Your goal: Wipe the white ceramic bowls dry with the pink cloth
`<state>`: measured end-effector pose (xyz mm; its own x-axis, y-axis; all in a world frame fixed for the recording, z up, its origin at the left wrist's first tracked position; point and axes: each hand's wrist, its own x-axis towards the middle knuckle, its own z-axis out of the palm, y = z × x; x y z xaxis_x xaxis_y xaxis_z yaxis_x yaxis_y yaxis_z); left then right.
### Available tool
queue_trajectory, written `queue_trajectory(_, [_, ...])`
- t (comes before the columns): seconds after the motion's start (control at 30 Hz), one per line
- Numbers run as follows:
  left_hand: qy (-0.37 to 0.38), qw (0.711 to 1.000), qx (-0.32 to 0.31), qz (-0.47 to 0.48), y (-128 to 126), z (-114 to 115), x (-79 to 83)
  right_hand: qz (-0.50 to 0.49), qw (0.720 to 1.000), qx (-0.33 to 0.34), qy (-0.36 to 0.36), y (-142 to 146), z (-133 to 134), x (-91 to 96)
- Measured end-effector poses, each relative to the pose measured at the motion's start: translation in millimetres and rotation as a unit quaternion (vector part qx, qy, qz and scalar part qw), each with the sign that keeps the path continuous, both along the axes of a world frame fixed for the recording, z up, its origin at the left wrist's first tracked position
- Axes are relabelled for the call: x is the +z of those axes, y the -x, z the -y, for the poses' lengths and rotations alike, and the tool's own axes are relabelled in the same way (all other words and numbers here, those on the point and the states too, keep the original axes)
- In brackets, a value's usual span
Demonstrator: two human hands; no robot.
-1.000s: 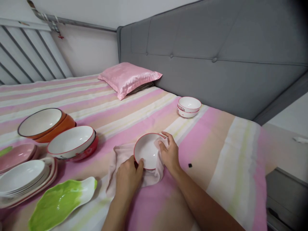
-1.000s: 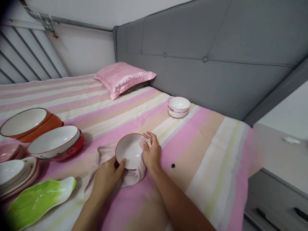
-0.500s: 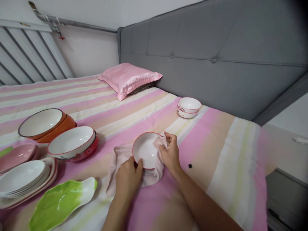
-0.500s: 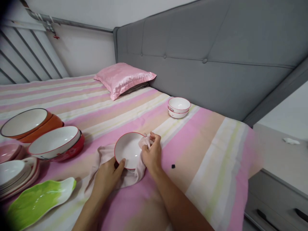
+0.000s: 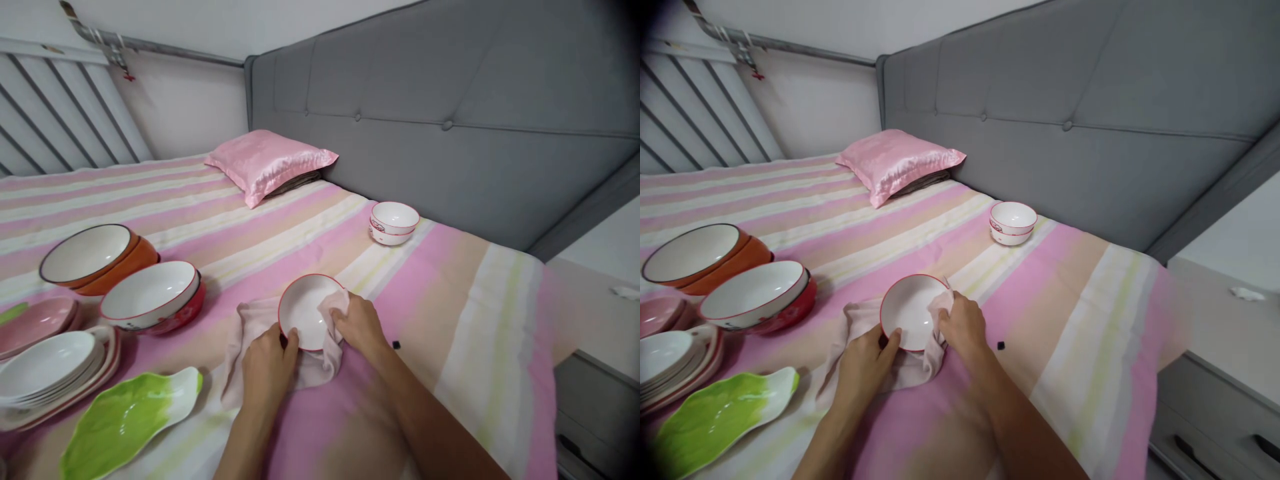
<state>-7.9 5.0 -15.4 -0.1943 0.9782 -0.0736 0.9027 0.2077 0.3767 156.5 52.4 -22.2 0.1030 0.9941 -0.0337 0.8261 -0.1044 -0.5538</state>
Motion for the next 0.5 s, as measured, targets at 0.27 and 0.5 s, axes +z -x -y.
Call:
queue_trajectory(0.27, [-0.077,0.997,0.001,-0.032,8,2,2.4,-0.092,0.993,0.005,-0.07,3,0,-5.5])
queue_trajectory(0.5, [-0.148,0.988,-0.007,-0.05,11,5,8.0,-0.098,0.985,0.008,-0.142,7,2,-8.8])
